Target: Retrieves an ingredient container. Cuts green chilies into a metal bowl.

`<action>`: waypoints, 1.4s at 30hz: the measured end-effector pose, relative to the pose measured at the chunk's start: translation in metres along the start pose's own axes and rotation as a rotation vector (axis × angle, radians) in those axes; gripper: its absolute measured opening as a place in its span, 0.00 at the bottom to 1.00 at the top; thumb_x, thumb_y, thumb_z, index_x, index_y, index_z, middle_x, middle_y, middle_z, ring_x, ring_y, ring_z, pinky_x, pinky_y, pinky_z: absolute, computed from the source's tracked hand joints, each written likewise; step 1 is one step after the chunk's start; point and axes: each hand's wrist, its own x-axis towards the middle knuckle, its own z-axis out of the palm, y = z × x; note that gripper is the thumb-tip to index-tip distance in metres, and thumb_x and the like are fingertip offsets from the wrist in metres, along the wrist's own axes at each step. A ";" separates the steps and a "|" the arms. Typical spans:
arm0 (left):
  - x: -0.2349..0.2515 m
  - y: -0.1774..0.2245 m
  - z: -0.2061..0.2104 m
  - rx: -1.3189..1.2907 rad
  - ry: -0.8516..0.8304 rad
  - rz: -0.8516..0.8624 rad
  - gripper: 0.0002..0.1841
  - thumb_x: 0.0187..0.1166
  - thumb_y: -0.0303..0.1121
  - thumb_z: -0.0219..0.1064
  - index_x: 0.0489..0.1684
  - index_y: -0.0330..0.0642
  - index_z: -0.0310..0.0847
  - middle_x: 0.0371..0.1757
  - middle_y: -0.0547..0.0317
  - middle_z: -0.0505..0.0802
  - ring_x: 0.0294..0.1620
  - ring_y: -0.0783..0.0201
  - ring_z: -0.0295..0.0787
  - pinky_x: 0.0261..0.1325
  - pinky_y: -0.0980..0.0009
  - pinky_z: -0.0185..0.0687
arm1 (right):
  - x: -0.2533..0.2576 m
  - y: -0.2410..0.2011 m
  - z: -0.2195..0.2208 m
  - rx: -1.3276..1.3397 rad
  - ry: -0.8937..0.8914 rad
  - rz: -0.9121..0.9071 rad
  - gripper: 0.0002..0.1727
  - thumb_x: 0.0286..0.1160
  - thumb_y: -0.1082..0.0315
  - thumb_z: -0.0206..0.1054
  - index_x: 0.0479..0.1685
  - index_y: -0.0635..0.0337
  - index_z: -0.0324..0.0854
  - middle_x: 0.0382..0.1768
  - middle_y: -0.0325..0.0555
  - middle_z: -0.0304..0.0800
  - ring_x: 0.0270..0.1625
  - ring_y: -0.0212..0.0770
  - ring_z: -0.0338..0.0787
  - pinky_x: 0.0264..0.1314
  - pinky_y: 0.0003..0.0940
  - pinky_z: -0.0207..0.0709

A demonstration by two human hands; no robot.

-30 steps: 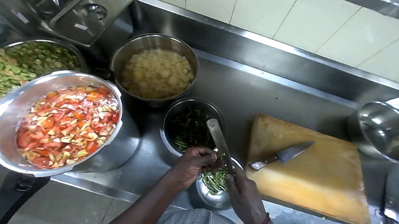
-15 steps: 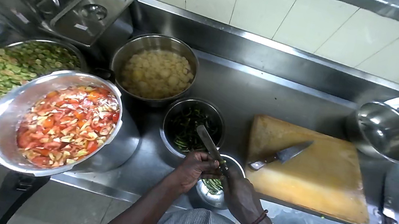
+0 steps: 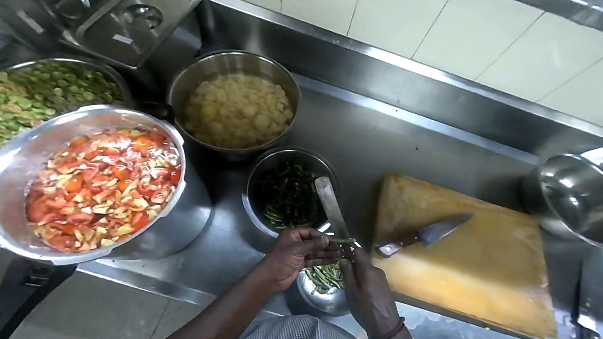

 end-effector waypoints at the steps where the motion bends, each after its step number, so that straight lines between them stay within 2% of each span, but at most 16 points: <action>1: 0.000 0.001 0.000 -0.014 0.018 0.007 0.06 0.86 0.24 0.61 0.44 0.31 0.84 0.43 0.42 0.95 0.42 0.52 0.97 0.54 0.57 0.93 | 0.000 -0.001 -0.002 -0.019 -0.024 0.008 0.16 0.91 0.55 0.55 0.55 0.59 0.79 0.25 0.47 0.82 0.30 0.46 0.87 0.38 0.47 0.81; 5: -0.001 0.007 -0.005 -0.028 0.028 -0.003 0.06 0.85 0.24 0.62 0.44 0.31 0.84 0.43 0.42 0.95 0.42 0.51 0.97 0.54 0.56 0.93 | -0.004 -0.002 -0.011 -0.098 -0.126 0.017 0.22 0.92 0.54 0.53 0.75 0.54 0.75 0.29 0.47 0.86 0.34 0.48 0.88 0.43 0.48 0.82; 11: -0.001 0.009 -0.007 0.047 -0.038 -0.017 0.06 0.84 0.22 0.63 0.41 0.30 0.85 0.42 0.42 0.95 0.42 0.52 0.97 0.55 0.56 0.93 | -0.004 -0.004 -0.012 -0.109 -0.162 0.020 0.18 0.92 0.55 0.53 0.66 0.56 0.77 0.29 0.47 0.84 0.34 0.48 0.88 0.43 0.48 0.81; 13: -0.001 0.008 -0.005 0.076 -0.035 -0.021 0.04 0.82 0.20 0.64 0.38 0.30 0.85 0.38 0.44 0.94 0.39 0.53 0.96 0.52 0.56 0.94 | -0.002 -0.008 -0.009 -0.136 -0.188 0.043 0.17 0.92 0.55 0.53 0.59 0.57 0.77 0.30 0.48 0.85 0.37 0.50 0.89 0.45 0.50 0.82; 20: 0.002 0.000 0.001 0.049 -0.027 -0.090 0.02 0.80 0.20 0.67 0.37 0.32 0.83 0.33 0.51 0.91 0.32 0.61 0.90 0.45 0.65 0.92 | 0.003 -0.012 0.000 -0.126 -0.212 0.029 0.18 0.92 0.56 0.53 0.57 0.60 0.80 0.39 0.53 0.88 0.46 0.52 0.90 0.54 0.51 0.82; 22: 0.003 -0.003 0.003 0.036 -0.023 -0.104 0.01 0.79 0.20 0.67 0.38 0.32 0.84 0.33 0.52 0.91 0.32 0.64 0.89 0.44 0.68 0.90 | 0.004 -0.009 0.002 -0.090 -0.207 0.011 0.18 0.91 0.57 0.53 0.56 0.61 0.81 0.37 0.52 0.88 0.44 0.51 0.90 0.53 0.50 0.82; 24: 0.004 -0.005 0.002 0.017 -0.038 -0.100 0.02 0.80 0.21 0.67 0.39 0.33 0.84 0.33 0.53 0.91 0.31 0.65 0.88 0.44 0.69 0.89 | 0.007 -0.003 0.002 0.041 -0.233 0.024 0.17 0.91 0.56 0.54 0.55 0.60 0.81 0.31 0.49 0.84 0.34 0.46 0.87 0.43 0.46 0.81; 26: 0.005 -0.008 -0.005 -0.067 -0.111 -0.064 0.04 0.82 0.26 0.66 0.43 0.34 0.85 0.39 0.51 0.92 0.36 0.63 0.90 0.49 0.65 0.90 | 0.012 0.007 -0.002 0.366 -0.324 0.079 0.16 0.92 0.56 0.53 0.56 0.58 0.79 0.22 0.43 0.75 0.17 0.37 0.75 0.21 0.34 0.74; 28: 0.008 -0.009 -0.017 -0.120 -0.262 -0.020 0.20 0.80 0.42 0.71 0.62 0.39 0.84 0.63 0.49 0.92 0.54 0.58 0.92 0.62 0.62 0.88 | 0.014 0.012 -0.013 0.784 -0.486 0.171 0.13 0.92 0.57 0.50 0.54 0.55 0.74 0.18 0.37 0.68 0.12 0.31 0.67 0.13 0.26 0.68; 29: 0.010 -0.008 -0.020 -0.104 -0.321 0.001 0.27 0.78 0.50 0.73 0.70 0.41 0.82 0.71 0.49 0.88 0.62 0.57 0.90 0.67 0.62 0.86 | 0.014 0.015 -0.020 0.943 -0.565 0.210 0.12 0.92 0.57 0.50 0.50 0.53 0.74 0.17 0.36 0.68 0.11 0.29 0.67 0.13 0.23 0.70; 30: 0.011 -0.006 -0.021 -0.074 -0.361 0.015 0.29 0.80 0.51 0.71 0.75 0.43 0.79 0.75 0.50 0.85 0.66 0.57 0.88 0.69 0.62 0.85 | 0.015 0.020 -0.025 1.057 -0.644 0.225 0.12 0.91 0.56 0.50 0.47 0.52 0.74 0.18 0.35 0.69 0.11 0.28 0.69 0.14 0.23 0.73; 33: 0.013 -0.003 -0.017 0.104 -0.397 0.081 0.17 0.86 0.29 0.60 0.70 0.42 0.84 0.74 0.53 0.86 0.63 0.61 0.88 0.64 0.66 0.85 | 0.018 0.033 -0.029 1.257 -0.816 0.200 0.15 0.88 0.52 0.54 0.40 0.51 0.78 0.20 0.36 0.76 0.14 0.30 0.78 0.19 0.27 0.82; 36: 0.020 -0.006 -0.014 0.239 -0.497 0.205 0.17 0.85 0.21 0.59 0.66 0.38 0.86 0.79 0.51 0.83 0.71 0.59 0.84 0.72 0.64 0.81 | 0.020 0.038 -0.021 1.403 -0.970 0.165 0.17 0.85 0.47 0.61 0.36 0.48 0.78 0.18 0.33 0.75 0.14 0.27 0.77 0.17 0.24 0.80; 38: 0.023 -0.009 -0.013 0.268 -0.511 0.243 0.14 0.84 0.21 0.59 0.60 0.35 0.88 0.73 0.48 0.87 0.66 0.58 0.87 0.70 0.63 0.83 | 0.020 0.040 -0.015 1.491 -1.026 0.162 0.17 0.85 0.47 0.61 0.35 0.48 0.77 0.18 0.32 0.74 0.12 0.27 0.76 0.15 0.23 0.78; 40: 0.022 -0.011 -0.012 0.307 -0.443 0.266 0.09 0.85 0.23 0.61 0.49 0.35 0.88 0.55 0.50 0.93 0.48 0.63 0.90 0.55 0.67 0.88 | 0.020 0.042 -0.011 1.567 -1.059 0.171 0.17 0.85 0.46 0.61 0.36 0.47 0.77 0.18 0.32 0.73 0.12 0.26 0.75 0.14 0.22 0.76; 42: 0.016 -0.008 -0.009 0.386 -0.370 0.294 0.07 0.87 0.24 0.59 0.48 0.35 0.85 0.44 0.53 0.91 0.37 0.65 0.89 0.44 0.69 0.89 | 0.019 0.046 -0.009 1.632 -1.097 0.173 0.16 0.85 0.46 0.60 0.37 0.47 0.78 0.18 0.32 0.74 0.13 0.26 0.76 0.15 0.22 0.76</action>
